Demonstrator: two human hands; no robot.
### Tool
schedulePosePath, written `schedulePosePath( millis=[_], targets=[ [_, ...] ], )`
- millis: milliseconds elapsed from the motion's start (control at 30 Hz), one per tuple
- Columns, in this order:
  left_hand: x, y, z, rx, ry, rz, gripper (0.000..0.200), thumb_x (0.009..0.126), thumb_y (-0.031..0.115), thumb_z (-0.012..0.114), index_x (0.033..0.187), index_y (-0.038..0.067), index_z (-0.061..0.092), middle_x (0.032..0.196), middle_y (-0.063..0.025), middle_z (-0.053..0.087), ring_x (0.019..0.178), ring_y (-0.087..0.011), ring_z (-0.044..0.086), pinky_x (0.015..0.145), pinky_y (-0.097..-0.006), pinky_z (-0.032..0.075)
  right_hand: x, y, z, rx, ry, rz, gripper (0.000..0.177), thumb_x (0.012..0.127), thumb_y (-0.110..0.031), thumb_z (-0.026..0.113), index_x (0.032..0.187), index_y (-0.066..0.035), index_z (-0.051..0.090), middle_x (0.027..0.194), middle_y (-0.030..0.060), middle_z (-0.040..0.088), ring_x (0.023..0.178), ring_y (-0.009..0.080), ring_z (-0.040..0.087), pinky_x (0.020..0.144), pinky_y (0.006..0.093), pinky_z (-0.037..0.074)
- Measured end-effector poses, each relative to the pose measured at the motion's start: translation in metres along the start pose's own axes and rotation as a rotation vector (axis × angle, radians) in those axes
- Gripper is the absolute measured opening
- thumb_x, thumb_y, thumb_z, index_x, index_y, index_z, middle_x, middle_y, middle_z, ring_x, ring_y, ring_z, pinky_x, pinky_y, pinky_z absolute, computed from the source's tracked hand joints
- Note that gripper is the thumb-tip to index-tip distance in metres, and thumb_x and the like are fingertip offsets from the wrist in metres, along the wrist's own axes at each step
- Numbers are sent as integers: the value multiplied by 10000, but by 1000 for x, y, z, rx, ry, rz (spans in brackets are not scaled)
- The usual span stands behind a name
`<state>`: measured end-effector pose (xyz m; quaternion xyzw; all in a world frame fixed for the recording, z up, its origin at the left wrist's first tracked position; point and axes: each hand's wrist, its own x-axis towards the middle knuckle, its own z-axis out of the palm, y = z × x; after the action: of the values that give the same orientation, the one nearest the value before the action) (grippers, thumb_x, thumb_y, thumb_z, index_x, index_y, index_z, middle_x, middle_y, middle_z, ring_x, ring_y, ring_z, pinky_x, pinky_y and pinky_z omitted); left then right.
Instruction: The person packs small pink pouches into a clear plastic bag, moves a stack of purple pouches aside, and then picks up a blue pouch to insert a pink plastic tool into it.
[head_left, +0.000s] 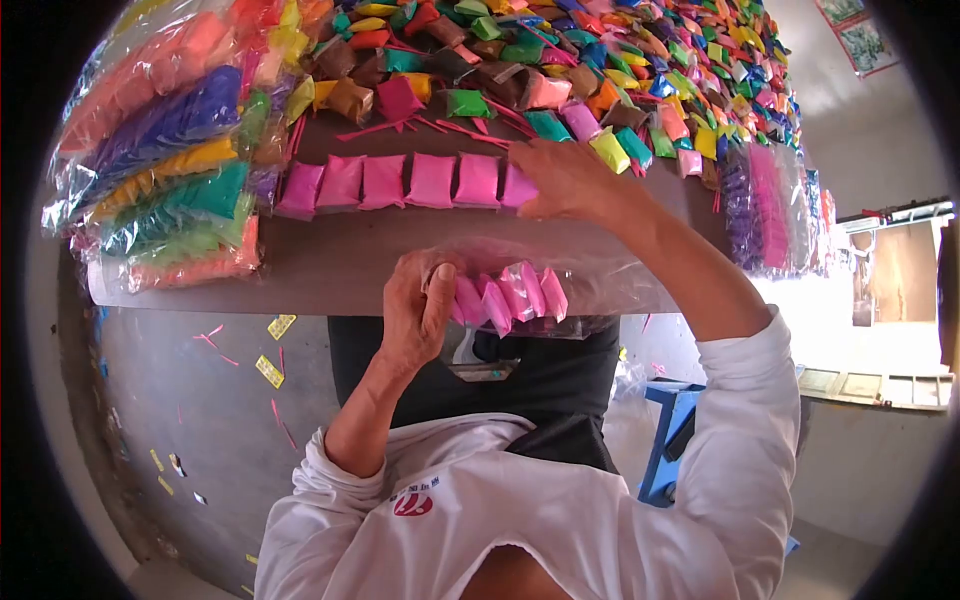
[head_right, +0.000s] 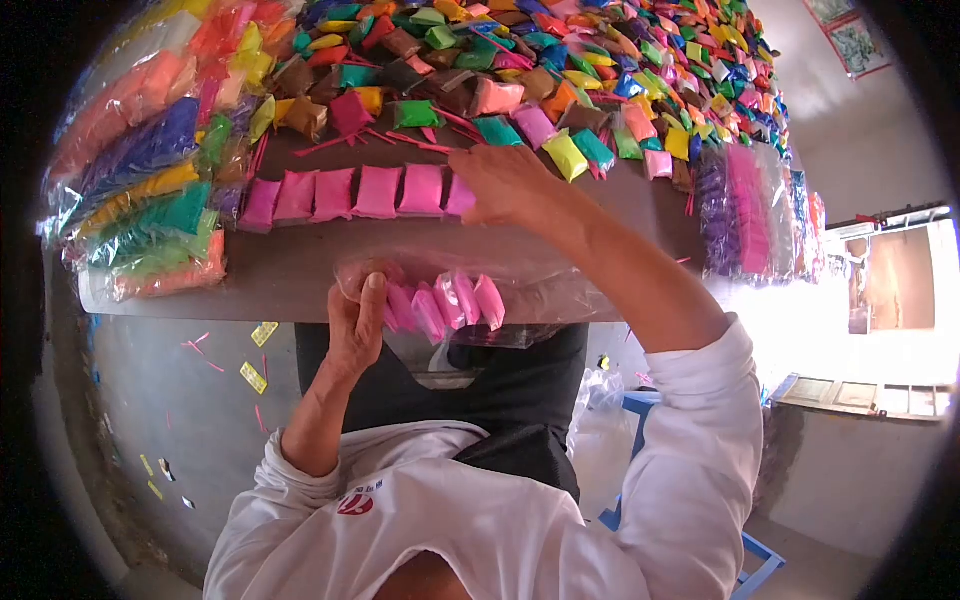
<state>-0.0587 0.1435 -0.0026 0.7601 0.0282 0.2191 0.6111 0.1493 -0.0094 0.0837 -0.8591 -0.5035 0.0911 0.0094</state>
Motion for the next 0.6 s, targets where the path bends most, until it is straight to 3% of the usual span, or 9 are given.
schedulePosePath(
  millis=[167,267,367,467,600],
  targets=[
    [1,-2,0,-8,-10,22,226,969,197,503,926,7,618,836,-146,585,810,-326,540,764,-383,434,3,2,-5,-12,-170,117,623,642,-295,755,1136,-7,508,1047,208,614,984,367,609,830,469,488],
    [1,-2,-2,47,-12,67,232,967,195,501,907,-1,609,801,-159,543,781,-350,518,735,-395,425,9,3,-22,246,-4,58,632,644,-299,747,1152,-8,508,1034,208,625,965,371,615,832,456,490],
    [2,-1,-1,36,-9,73,236,966,194,501,900,-7,605,787,-165,523,771,-363,507,722,-401,419,21,-4,-24,211,110,-49,632,648,-278,751,1166,-10,508,1034,208,635,957,374,621,834,440,494],
    [2,-2,1,9,20,80,236,965,192,503,903,-10,606,792,-168,535,778,-364,516,725,-400,422,37,-15,-26,171,-90,-18,659,640,-267,762,1189,-15,498,1029,222,637,972,380,624,839,443,495],
    [1,3,1,-9,21,43,240,966,197,501,907,-8,609,793,-172,548,784,-367,527,731,-402,426,49,-26,-10,63,-105,-65,673,635,-251,761,1197,-8,481,986,233,645,959,389,632,809,458,506]
  ],
)
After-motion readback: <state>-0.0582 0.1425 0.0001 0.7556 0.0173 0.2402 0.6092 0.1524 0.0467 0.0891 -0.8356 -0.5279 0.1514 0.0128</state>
